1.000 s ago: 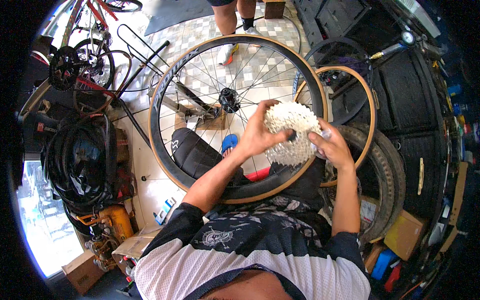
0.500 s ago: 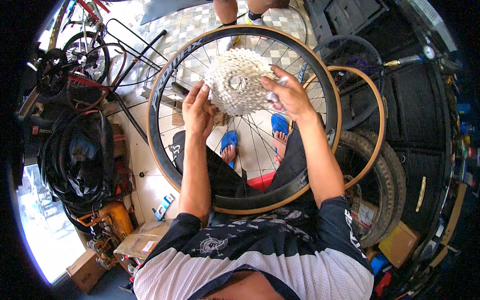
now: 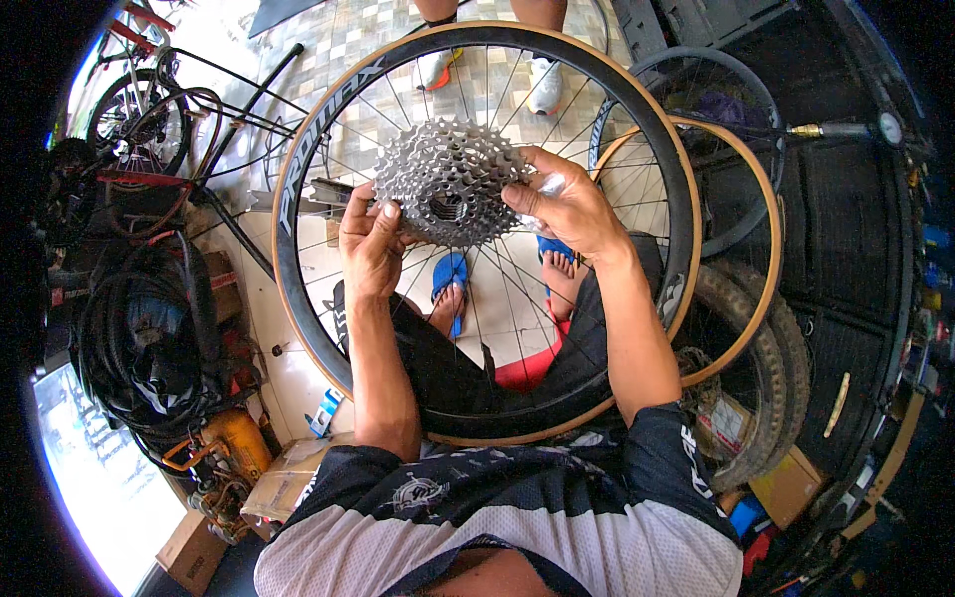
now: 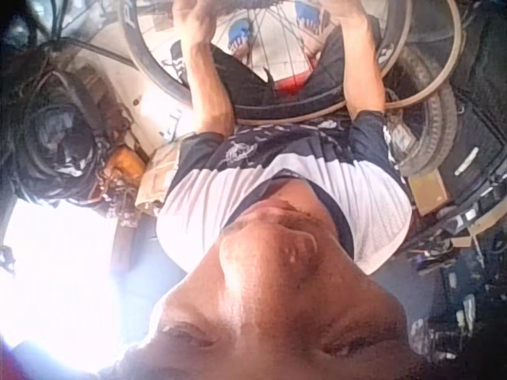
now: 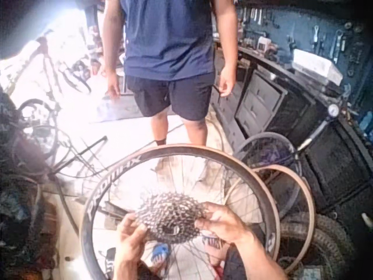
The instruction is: The person installs a tire onto a bicycle wheel, inflates it using a floor pump, and then unpacks a new cassette from a box. They handle the tire, wheel, pump, and cassette throughout the process.
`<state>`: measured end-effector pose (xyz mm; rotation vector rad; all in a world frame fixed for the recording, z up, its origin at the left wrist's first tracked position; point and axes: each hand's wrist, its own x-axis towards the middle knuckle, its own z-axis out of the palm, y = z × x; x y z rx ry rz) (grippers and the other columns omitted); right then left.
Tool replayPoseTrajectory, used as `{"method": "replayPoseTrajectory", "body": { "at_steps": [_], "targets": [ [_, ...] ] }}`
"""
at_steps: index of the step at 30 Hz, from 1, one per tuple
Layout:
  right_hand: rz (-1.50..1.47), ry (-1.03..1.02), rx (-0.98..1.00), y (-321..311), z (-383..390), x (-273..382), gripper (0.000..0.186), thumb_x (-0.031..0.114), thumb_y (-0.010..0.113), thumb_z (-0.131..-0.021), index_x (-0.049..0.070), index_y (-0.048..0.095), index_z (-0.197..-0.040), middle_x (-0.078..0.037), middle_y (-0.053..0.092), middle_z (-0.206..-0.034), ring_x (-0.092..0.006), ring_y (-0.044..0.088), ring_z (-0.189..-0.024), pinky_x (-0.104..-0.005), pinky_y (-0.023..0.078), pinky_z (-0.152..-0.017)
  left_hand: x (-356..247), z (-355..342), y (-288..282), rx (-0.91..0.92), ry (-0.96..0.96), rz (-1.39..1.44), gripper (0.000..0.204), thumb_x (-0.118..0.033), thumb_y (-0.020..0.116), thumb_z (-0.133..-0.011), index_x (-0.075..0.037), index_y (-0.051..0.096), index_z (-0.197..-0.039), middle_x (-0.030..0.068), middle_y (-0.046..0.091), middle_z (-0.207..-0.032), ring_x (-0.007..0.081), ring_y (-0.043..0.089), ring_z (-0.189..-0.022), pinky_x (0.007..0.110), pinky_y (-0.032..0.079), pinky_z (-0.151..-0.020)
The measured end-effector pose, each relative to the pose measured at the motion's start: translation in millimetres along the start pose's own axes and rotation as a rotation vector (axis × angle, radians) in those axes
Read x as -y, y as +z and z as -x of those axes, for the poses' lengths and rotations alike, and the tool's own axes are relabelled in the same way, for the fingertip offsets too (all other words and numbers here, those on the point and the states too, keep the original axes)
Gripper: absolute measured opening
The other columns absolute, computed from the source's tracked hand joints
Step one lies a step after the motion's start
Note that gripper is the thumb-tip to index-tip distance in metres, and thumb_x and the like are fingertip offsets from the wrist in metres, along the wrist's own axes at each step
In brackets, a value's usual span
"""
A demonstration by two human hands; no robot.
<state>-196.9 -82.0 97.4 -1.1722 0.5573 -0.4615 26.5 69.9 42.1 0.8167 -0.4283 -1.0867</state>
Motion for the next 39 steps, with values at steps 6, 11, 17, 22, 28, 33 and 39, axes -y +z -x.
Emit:
{"method": "replayPoseTrajectory", "body": {
  "at_steps": [6,11,17,22,28,33,39],
  "targets": [
    [0.052,0.037,-0.008,-8,-1,-2,0.037,0.019,0.078,-0.098,0.001,0.065,-0.127,-0.002,0.072,-0.099,-0.0044,0.058,-0.08,-0.0216,0.044,-0.069,-1,-1,2,-0.023,-0.001,-0.054,0.029,-0.003,0.063,-0.103,-0.005,0.058,-0.131,0.013,0.074,-0.112,0.0192,0.073,-0.092,0.032,0.063,-0.072],
    [0.211,0.092,-0.055,-15,-2,-10,0.033,0.017,0.077,-0.098,0.0,0.065,-0.123,0.002,0.07,-0.096,-0.002,0.057,-0.073,-0.0194,0.044,-0.062,-1,0,-6,-0.058,-0.068,-0.168,0.031,-0.004,0.066,-0.102,-0.002,0.057,-0.132,0.0117,0.075,-0.109,0.0174,0.074,-0.086,0.031,0.063,-0.069],
    [0.355,0.04,-0.018,-14,3,-11,0.029,0.024,0.078,-0.097,0.001,0.069,-0.113,0.002,0.071,-0.09,-0.0052,0.06,-0.079,-0.0252,0.049,-0.071,-5,4,-7,-0.054,-0.105,-0.191,0.03,-0.004,0.067,-0.102,-0.001,0.058,-0.13,0.012,0.075,-0.112,0.0164,0.074,-0.087,0.029,0.063,-0.067],
    [0.46,0.12,0.028,-8,8,8,0.028,0.023,0.078,-0.097,0.002,0.069,-0.112,0.0,0.072,-0.091,-0.0056,0.061,-0.079,-0.0255,0.049,-0.072,-10,9,-6,-0.053,-0.124,-0.219,0.029,-0.006,0.07,-0.101,-0.002,0.061,-0.128,0.0071,0.075,-0.115,0.0073,0.069,-0.085,0.018,0.054,-0.059],
    [0.438,0.105,0.033,-10,10,2,0.028,0.022,0.077,-0.097,0.0,0.069,-0.113,-0.002,0.074,-0.095,-0.0074,0.064,-0.083,-0.028,0.052,-0.077,-10,10,-5,-0.033,-0.13,-0.255,0.028,-0.005,0.069,-0.101,-0.002,0.06,-0.128,0.0063,0.075,-0.112,0.0072,0.07,-0.085,0.018,0.054,-0.058],
    [0.451,0.119,0.037,-7,7,6,0.03,0.021,0.076,-0.097,-0.001,0.069,-0.117,-0.004,0.075,-0.098,-0.0078,0.065,-0.085,-0.0286,0.053,-0.078,-15,9,-5,-0.017,-0.109,-0.267,0.028,-0.005,0.069,-0.101,-0.002,0.06,-0.127,0.0058,0.076,-0.112,0.0068,0.069,-0.084,0.018,0.053,-0.059],
    [0.408,0.106,0.024,-9,5,-4,0.03,0.02,0.076,-0.097,-0.001,0.069,-0.117,-0.003,0.075,-0.094,-0.0068,0.062,-0.08,-0.027,0.051,-0.073,-13,9,-8,-0.04,-0.102,-0.285,0.029,-0.005,0.068,-0.102,-0.001,0.06,-0.129,0.0056,0.075,-0.112,0.0058,0.069,-0.083,0.017,0.052,-0.058]
  ]
}}
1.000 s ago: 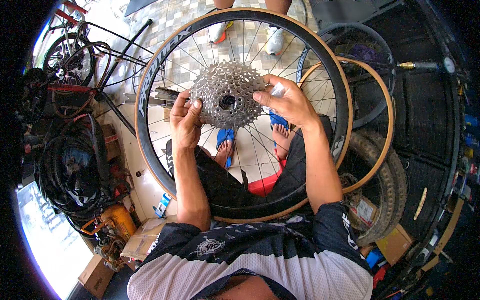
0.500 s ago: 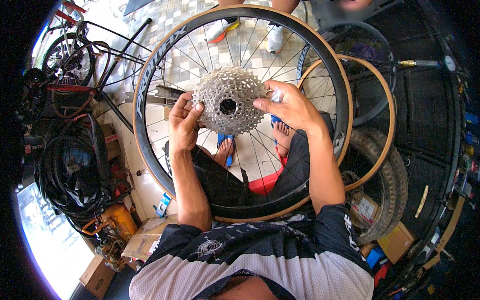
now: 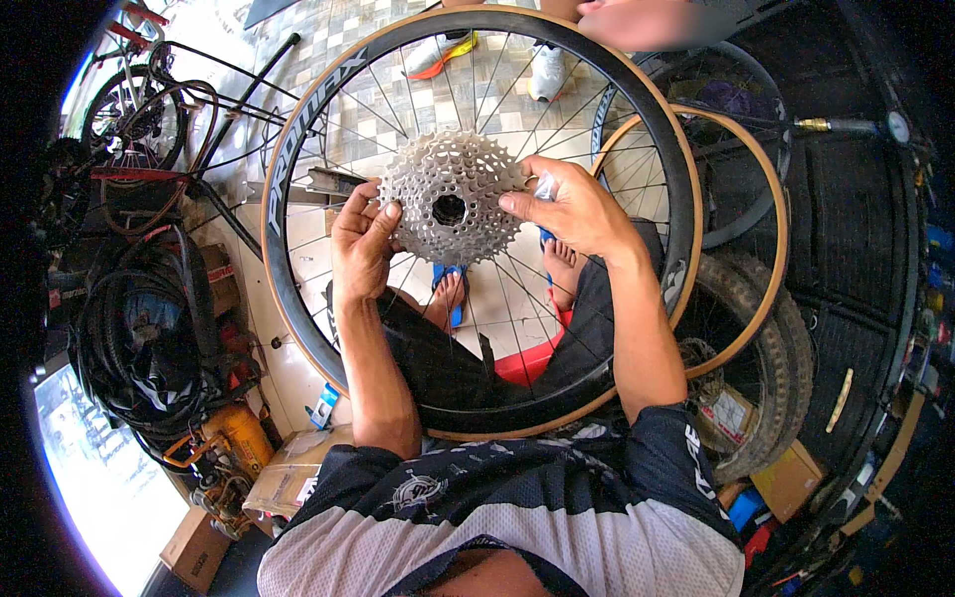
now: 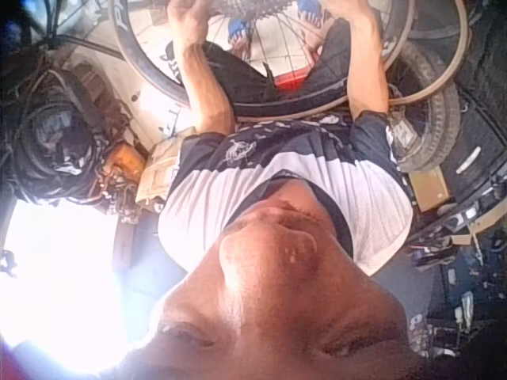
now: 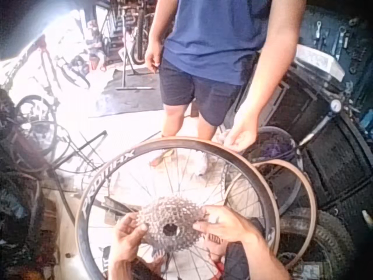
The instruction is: The person installs a tire onto a bicycle wheel, inflates it using a floor pump, and then unpacks a new cassette from a box. They handle the tire, wheel, pump, and cassette throughout the process.
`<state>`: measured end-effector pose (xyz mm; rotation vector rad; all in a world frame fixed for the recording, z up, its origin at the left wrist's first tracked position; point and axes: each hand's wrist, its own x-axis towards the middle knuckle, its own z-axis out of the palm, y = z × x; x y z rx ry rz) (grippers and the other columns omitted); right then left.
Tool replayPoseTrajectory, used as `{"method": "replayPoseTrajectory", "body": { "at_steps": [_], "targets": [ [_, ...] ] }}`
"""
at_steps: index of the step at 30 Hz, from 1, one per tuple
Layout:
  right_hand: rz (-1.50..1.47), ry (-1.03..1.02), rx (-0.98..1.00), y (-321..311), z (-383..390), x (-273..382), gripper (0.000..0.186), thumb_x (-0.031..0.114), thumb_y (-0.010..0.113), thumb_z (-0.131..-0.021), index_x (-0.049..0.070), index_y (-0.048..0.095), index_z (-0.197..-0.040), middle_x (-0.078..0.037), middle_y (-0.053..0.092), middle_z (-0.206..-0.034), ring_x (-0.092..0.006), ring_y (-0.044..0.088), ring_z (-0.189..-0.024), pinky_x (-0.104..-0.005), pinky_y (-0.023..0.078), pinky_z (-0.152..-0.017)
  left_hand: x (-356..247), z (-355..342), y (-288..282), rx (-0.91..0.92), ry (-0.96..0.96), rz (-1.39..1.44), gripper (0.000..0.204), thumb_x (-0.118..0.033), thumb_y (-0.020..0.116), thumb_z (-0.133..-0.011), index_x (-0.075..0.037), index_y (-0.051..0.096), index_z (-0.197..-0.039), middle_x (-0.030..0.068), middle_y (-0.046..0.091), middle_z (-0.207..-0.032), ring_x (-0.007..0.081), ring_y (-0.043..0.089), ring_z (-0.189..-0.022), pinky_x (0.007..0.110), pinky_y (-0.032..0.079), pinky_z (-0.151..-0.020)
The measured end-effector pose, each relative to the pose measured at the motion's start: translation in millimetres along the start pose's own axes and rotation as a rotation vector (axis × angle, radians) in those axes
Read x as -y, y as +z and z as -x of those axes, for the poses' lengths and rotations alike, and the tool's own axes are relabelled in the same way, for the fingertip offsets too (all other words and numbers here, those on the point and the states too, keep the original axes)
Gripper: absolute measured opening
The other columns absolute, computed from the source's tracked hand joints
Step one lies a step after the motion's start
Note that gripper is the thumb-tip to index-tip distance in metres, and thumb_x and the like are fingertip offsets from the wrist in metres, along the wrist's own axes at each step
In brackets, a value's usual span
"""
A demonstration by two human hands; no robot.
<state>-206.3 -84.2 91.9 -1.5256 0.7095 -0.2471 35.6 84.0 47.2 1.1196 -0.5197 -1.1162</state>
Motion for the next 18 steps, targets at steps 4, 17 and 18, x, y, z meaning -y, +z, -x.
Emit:
{"method": "replayPoseTrajectory", "body": {
  "at_steps": [4,17,18],
  "targets": [
    [0.001,-0.013,-0.007,0.1,-0.7,-2.6,0.028,0.02,0.076,-0.096,-0.001,0.07,-0.114,-0.002,0.073,-0.091,-0.0065,0.061,-0.077,-0.0268,0.05,-0.071,-0.2,0.0,2.5,-0.02,-0.01,0.01,0.029,-0.006,0.069,-0.102,-0.001,0.06,-0.129,0.0052,0.075,-0.111,0.0049,0.068,-0.082,0.016,0.05,-0.058],
    [0.035,0.006,-0.06,-0.2,-5.8,-5.9,0.032,0.024,0.079,-0.095,-0.002,0.069,-0.111,-0.002,0.071,-0.088,-0.0073,0.061,-0.078,-0.0277,0.051,-0.071,-3.4,-2.6,6.6,-0.098,-0.104,-0.06,0.027,-0.008,0.069,-0.102,0.0,0.061,-0.127,0.002,0.073,-0.097,0.0045,0.065,-0.076,0.02,0.051,-0.057],
    [0.027,0.029,-0.069,0.5,-5.8,-3.5,0.033,0.025,0.079,-0.094,-0.002,0.069,-0.112,-0.002,0.071,-0.088,-0.0075,0.061,-0.079,-0.0275,0.051,-0.071,-2.8,-3.2,4.9,-0.1,-0.116,-0.068,0.027,-0.007,0.068,-0.102,0.001,0.061,-0.127,0.0029,0.073,-0.096,0.0063,0.067,-0.077,0.022,0.053,-0.057]
  ]
}}
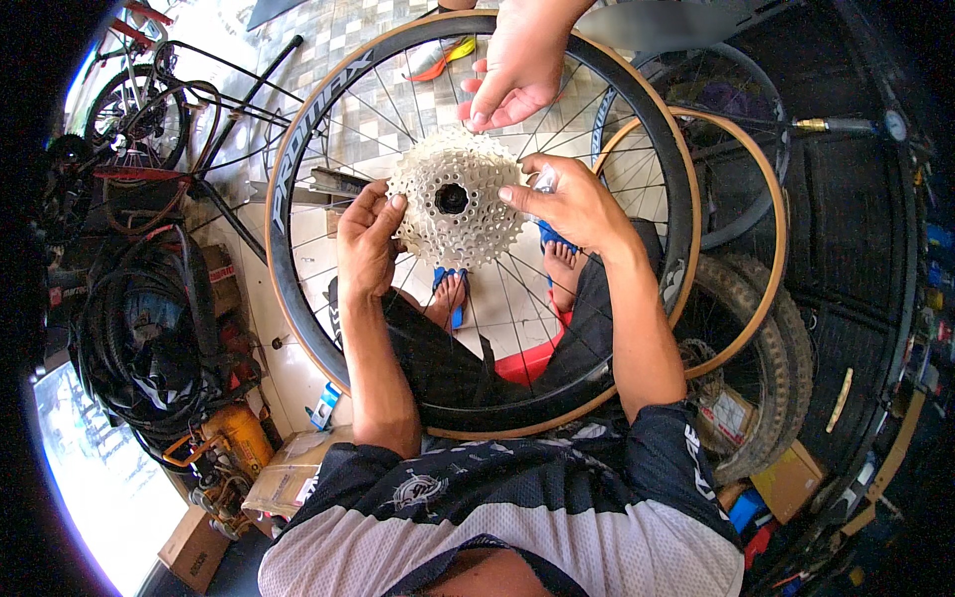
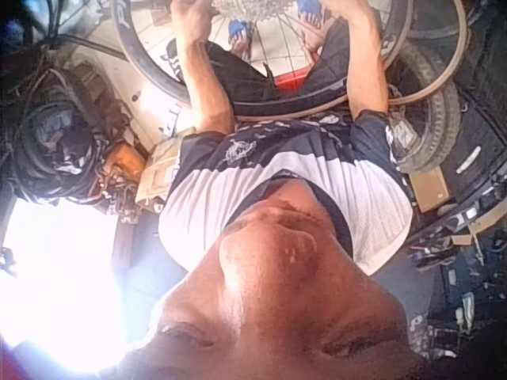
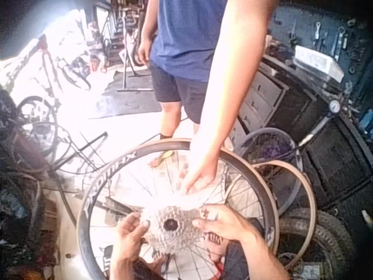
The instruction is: The person installs a tire onto a bicycle wheel, inflates it using a floor pump, and then unpacks a new cassette from a box. They handle the tire, wheel, pump, and cassette throughout the process.
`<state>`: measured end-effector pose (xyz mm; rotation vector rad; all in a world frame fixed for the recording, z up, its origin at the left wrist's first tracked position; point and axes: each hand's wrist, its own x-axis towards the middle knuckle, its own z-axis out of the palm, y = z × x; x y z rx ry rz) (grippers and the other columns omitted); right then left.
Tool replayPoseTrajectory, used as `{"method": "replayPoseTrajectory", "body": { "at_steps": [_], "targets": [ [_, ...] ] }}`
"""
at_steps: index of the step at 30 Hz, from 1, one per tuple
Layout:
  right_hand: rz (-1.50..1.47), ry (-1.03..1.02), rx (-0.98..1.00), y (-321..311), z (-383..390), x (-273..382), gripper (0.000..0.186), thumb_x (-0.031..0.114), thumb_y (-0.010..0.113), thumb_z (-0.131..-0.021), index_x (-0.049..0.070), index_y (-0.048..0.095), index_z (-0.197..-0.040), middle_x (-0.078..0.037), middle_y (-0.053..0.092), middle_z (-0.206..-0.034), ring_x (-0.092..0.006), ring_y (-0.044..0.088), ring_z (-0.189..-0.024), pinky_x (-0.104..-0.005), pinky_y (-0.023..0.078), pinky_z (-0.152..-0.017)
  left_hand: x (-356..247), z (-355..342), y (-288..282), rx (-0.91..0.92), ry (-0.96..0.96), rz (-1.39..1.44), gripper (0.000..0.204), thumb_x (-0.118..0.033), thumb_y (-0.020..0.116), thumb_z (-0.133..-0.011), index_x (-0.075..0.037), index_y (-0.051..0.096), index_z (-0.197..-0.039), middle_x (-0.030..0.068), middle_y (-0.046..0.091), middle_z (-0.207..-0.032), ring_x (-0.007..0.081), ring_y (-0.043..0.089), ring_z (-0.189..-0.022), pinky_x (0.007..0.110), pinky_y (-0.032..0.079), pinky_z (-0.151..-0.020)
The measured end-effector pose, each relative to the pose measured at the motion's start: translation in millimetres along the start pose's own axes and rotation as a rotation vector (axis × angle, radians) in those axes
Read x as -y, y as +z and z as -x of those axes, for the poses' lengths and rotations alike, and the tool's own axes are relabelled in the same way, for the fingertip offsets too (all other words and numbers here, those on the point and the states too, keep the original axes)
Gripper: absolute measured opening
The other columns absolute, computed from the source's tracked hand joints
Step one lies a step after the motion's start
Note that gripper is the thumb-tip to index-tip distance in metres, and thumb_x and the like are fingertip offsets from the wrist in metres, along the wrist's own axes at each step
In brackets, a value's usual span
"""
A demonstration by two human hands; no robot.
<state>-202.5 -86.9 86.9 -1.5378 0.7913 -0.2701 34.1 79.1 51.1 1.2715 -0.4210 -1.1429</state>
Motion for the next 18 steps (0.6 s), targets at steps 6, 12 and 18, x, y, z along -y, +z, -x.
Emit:
{"method": "replayPoseTrajectory", "body": {
  "at_steps": [6,12,18],
  "targets": [
    [-0.046,0.054,-0.046,4,0,7,0.037,0.026,0.079,-0.095,-0.003,0.068,-0.116,-0.004,0.073,-0.092,-0.0087,0.064,-0.08,-0.0261,0.051,-0.072,4,-3,3,-0.071,-0.021,0.004,0.029,-0.008,0.068,-0.102,0.006,0.061,-0.126,0.0056,0.073,-0.099,0.0093,0.068,-0.08,0.023,0.055,-0.066],
    [-0.083,0.046,-0.055,5,-4,-6,0.038,0.026,0.078,-0.096,-0.003,0.066,-0.119,-0.007,0.074,-0.093,-0.0103,0.068,-0.083,-0.0261,0.053,-0.074,4,-4,8,-0.088,-0.039,0.042,0.036,-0.01,0.069,-0.103,0.012,0.059,-0.13,0.0098,0.074,-0.105,0.0119,0.07,-0.085,0.024,0.056,-0.07],
    [0.012,0.025,-0.075,4,-3,-11,0.042,0.027,0.079,-0.096,-0.005,0.066,-0.12,-0.01,0.075,-0.09,-0.0123,0.069,-0.081,-0.0281,0.053,-0.073,-2,-1,11,-0.097,-0.037,-0.054,0.037,-0.012,0.07,-0.102,0.01,0.061,-0.13,0.0088,0.074,-0.104,0.0116,0.07,-0.084,0.024,0.057,-0.07]
  ]
}}
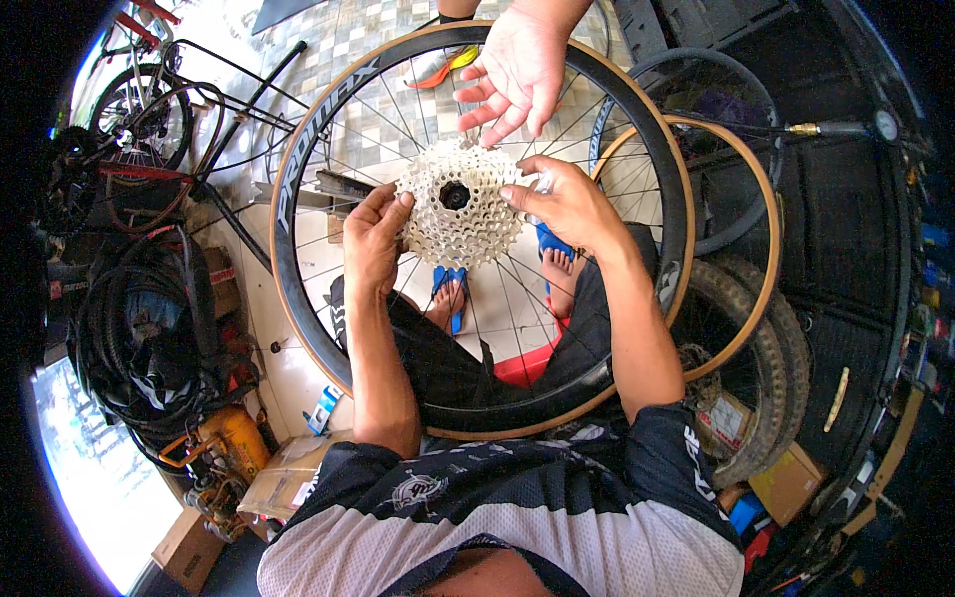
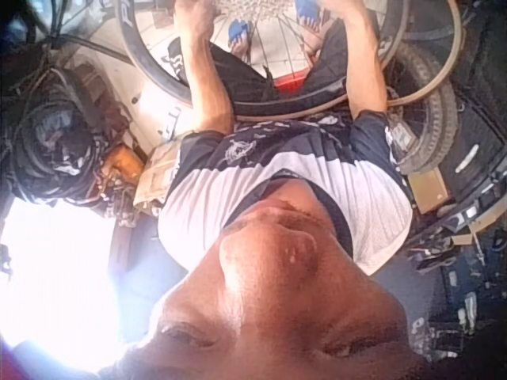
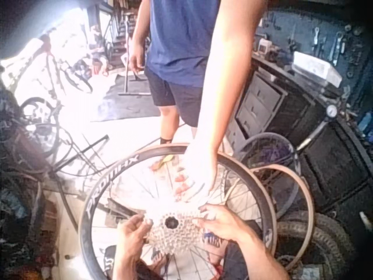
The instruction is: The person installs a tire onto a bicycle wheel, inflates it using a floor pump, and then unpacks a new cassette from a box. They handle the tire, wheel, pump, and cassette throughout the process.
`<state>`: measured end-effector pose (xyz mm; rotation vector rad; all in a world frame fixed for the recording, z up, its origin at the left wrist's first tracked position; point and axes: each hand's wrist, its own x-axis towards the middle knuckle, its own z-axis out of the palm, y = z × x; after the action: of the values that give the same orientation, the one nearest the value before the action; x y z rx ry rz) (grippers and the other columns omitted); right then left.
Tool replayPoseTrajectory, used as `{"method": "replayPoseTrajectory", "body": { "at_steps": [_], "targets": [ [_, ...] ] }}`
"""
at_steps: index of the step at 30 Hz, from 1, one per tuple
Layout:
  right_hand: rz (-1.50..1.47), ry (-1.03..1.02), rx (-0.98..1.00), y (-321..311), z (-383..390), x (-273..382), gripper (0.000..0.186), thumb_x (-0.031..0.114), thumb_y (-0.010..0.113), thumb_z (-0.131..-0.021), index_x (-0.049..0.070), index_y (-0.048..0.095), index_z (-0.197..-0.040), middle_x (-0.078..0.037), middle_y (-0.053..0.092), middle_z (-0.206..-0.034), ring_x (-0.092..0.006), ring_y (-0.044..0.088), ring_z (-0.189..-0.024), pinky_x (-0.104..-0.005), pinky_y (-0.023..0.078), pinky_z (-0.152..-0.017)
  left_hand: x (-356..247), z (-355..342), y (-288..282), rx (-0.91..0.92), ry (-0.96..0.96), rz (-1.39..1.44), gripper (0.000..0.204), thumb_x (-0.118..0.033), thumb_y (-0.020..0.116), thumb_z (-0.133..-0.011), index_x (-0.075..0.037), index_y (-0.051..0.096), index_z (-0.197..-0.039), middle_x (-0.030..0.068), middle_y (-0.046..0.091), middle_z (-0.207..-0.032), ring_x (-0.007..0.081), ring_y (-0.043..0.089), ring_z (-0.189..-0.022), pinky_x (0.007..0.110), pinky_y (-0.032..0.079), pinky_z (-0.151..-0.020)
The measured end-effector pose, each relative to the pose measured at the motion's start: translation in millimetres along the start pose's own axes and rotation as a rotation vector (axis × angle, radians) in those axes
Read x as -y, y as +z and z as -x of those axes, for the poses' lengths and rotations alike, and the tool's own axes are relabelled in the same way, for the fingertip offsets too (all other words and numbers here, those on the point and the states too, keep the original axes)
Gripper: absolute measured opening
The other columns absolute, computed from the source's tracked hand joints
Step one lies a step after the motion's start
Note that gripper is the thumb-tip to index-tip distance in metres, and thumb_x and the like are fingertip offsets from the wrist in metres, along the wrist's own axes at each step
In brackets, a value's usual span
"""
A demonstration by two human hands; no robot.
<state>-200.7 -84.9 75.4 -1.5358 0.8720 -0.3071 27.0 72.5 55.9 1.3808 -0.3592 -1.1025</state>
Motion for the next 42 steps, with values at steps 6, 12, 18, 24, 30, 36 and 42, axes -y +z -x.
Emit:
{"method": "replayPoseTrajectory", "body": {
  "at_steps": [6,12,18,24,30,36,42],
  "targets": [
    [0.098,0.006,-0.022,0,3,8,0.047,0.029,0.08,-0.094,-0.005,0.065,-0.122,-0.013,0.075,-0.091,-0.0154,0.07,-0.082,-0.0319,0.055,-0.075,8,-4,-4,-0.004,0.011,-0.048,0.039,-0.013,0.07,-0.102,0.009,0.061,-0.132,0.0083,0.074,-0.103,0.0115,0.071,-0.085,0.025,0.057,-0.069],
    [0.14,-0.008,-0.007,-3,-2,-8,0.053,0.033,0.08,-0.093,-0.007,0.064,-0.125,-0.019,0.074,-0.1,-0.021,0.072,-0.087,-0.0359,0.057,-0.08,11,-6,-1,-0.009,0.054,-0.054,0.049,-0.016,0.074,-0.1,0.013,0.058,-0.136,0.0053,0.073,-0.094,0.0041,0.058,-0.071,0.021,0.043,-0.055],
    [0.266,0.045,-0.034,0,4,9,0.058,0.036,0.079,-0.092,-0.006,0.063,-0.129,-0.023,0.074,-0.108,-0.0261,0.074,-0.092,-0.0393,0.057,-0.083,13,-5,-1,-0.062,0.077,-0.136,0.047,-0.018,0.076,-0.098,0.014,0.062,-0.13,0.0027,0.07,-0.086,0.0044,0.057,-0.068,0.021,0.043,-0.053],
    [0.536,0.017,-0.139,5,17,29,0.054,0.037,0.078,-0.092,-0.001,0.065,-0.128,-0.023,0.076,-0.108,-0.0304,0.077,-0.092,-0.0418,0.057,-0.084,-2,7,9,-0.355,0.473,-0.969,0.034,-0.025,0.077,-0.095,0.001,0.075,-0.117,0.0129,0.071,-0.098,0.0256,0.069,-0.091,0.038,0.055,-0.084],
    [0.482,-0.038,-0.249,-1,28,37,0.042,0.03,0.079,-0.093,0.001,0.069,-0.122,-0.017,0.075,-0.1,-0.0219,0.072,-0.09,-0.0345,0.055,-0.08,-17,15,17,-0.251,0.62,-0.922,0.052,-0.034,0.084,-0.086,-0.004,0.071,-0.126,0.0192,0.063,-0.121,0.0353,0.06,-0.113,0.046,0.049,-0.099],
    [0.073,-0.167,-0.291,-9,37,25,0.031,0.026,0.074,-0.1,0.004,0.071,-0.122,-0.002,0.069,-0.09,-0.01,0.064,-0.079,-0.0274,0.052,-0.072,-2,20,33,-0.054,0.63,-1.136,0.086,-0.05,0.094,-0.07,-0.014,0.062,-0.14,0.0216,0.05,-0.144,0.0427,0.043,-0.135,0.056,0.036,-0.114],
    [-0.358,-0.065,-0.253,-3,57,40,0.039,0.038,0.072,-0.102,0.003,0.069,-0.121,-0.003,0.067,-0.091,-0.0099,0.061,-0.072,-0.0285,0.053,-0.069,-1,17,26,-0.04,0.671,-1.191,0.079,-0.05,0.093,-0.071,-0.019,0.066,-0.138,0.0215,0.045,-0.152,0.044,0.038,-0.141,0.057,0.034,-0.117]
  ]
}}
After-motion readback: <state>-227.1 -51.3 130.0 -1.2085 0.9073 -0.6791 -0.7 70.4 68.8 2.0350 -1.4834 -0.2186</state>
